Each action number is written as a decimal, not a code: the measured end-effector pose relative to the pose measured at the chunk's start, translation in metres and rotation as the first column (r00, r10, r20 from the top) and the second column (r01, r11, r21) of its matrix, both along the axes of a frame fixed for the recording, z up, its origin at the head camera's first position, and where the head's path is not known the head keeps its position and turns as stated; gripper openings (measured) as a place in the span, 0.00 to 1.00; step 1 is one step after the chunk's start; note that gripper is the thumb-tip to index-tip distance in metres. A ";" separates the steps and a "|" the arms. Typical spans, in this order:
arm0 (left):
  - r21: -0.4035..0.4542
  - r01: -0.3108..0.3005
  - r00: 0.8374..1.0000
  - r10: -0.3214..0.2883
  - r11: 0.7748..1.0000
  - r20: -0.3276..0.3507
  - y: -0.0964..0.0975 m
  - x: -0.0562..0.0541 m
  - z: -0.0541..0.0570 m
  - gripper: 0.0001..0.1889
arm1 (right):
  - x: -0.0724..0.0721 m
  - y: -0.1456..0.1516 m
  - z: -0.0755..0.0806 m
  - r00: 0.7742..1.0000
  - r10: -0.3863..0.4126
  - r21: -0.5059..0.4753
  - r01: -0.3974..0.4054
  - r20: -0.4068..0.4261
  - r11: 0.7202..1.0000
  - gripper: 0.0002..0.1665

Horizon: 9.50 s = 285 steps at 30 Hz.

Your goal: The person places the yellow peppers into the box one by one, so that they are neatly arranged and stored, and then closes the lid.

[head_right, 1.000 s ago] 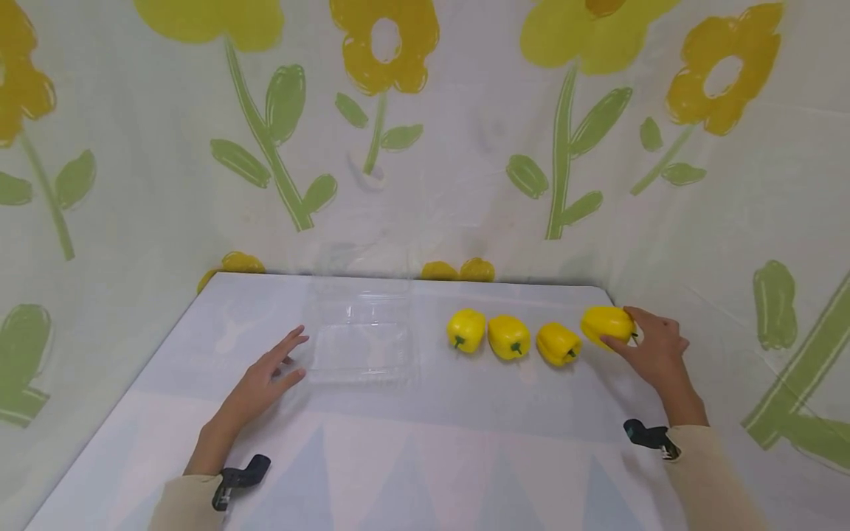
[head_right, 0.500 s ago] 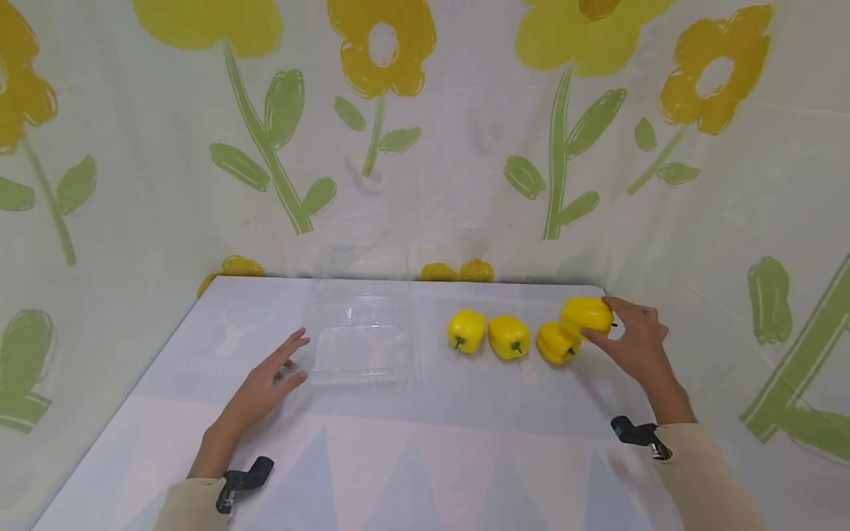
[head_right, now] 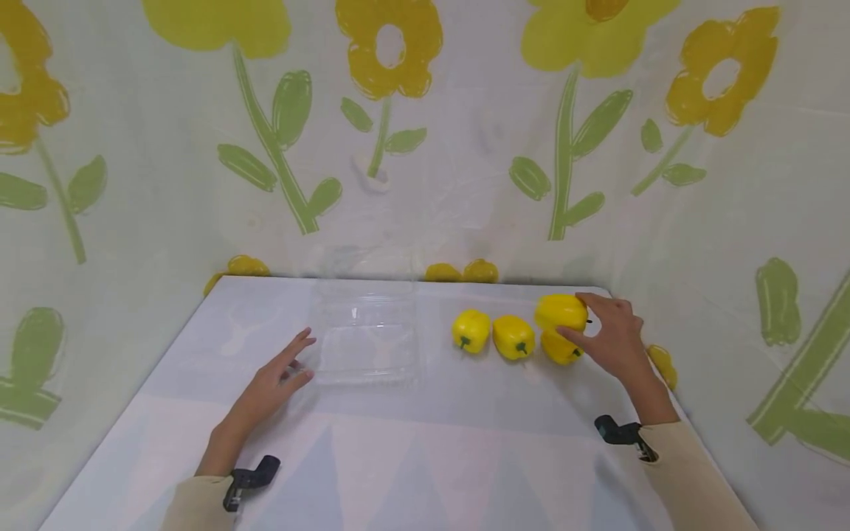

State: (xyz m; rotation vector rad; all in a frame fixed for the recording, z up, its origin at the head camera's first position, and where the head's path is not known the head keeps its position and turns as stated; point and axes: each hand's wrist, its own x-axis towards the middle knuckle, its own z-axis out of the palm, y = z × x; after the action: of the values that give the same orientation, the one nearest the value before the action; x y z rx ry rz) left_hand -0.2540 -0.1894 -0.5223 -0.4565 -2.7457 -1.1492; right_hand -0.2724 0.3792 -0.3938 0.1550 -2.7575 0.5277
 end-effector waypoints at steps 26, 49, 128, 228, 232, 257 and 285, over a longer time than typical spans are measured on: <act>-0.014 -0.025 1.000 0.025 1.000 0.004 0.002 0.001 0.002 0.33 | -0.021 -0.070 0.004 0.979 0.197 -0.054 -0.200 -0.053 0.978 0.44; -0.004 -0.026 1.000 0.026 1.000 0.011 0.003 -0.001 -0.002 0.33 | -0.031 -0.118 -0.002 0.956 0.291 -0.068 -0.294 -0.047 0.954 0.46; 0.024 -0.013 1.000 0.012 1.000 0.028 0.006 0.013 0.003 0.34 | -0.059 -0.274 -0.035 0.890 0.456 -0.118 -0.452 0.009 0.884 0.42; -0.012 -0.035 0.998 0.036 0.999 0.042 0.007 0.008 0.000 0.33 | -0.060 -0.312 -0.058 0.896 0.432 -0.078 -0.426 0.105 0.901 0.46; -0.011 -0.029 0.999 0.030 1.000 0.040 0.006 0.008 0.000 0.33 | -0.056 -0.302 -0.052 0.903 0.419 -0.083 -0.412 0.094 0.907 0.44; 0.014 -0.031 0.998 0.030 0.999 0.051 -0.002 0.015 -0.001 0.34 | -0.042 -0.249 -0.047 0.939 0.334 -0.084 -0.327 0.083 0.941 0.41; 0.029 -0.027 0.996 0.025 0.999 0.084 -0.015 0.002 -0.009 0.35 | -0.036 -0.199 -0.036 0.966 0.257 -0.076 -0.255 0.016 0.964 0.39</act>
State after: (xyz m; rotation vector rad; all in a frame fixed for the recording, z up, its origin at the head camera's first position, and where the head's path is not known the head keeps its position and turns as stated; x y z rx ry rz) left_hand -0.2523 -0.2041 -0.5315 -0.3765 -2.7916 -1.2281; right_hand -0.3081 0.1801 -0.4300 0.4955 -2.7539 0.6998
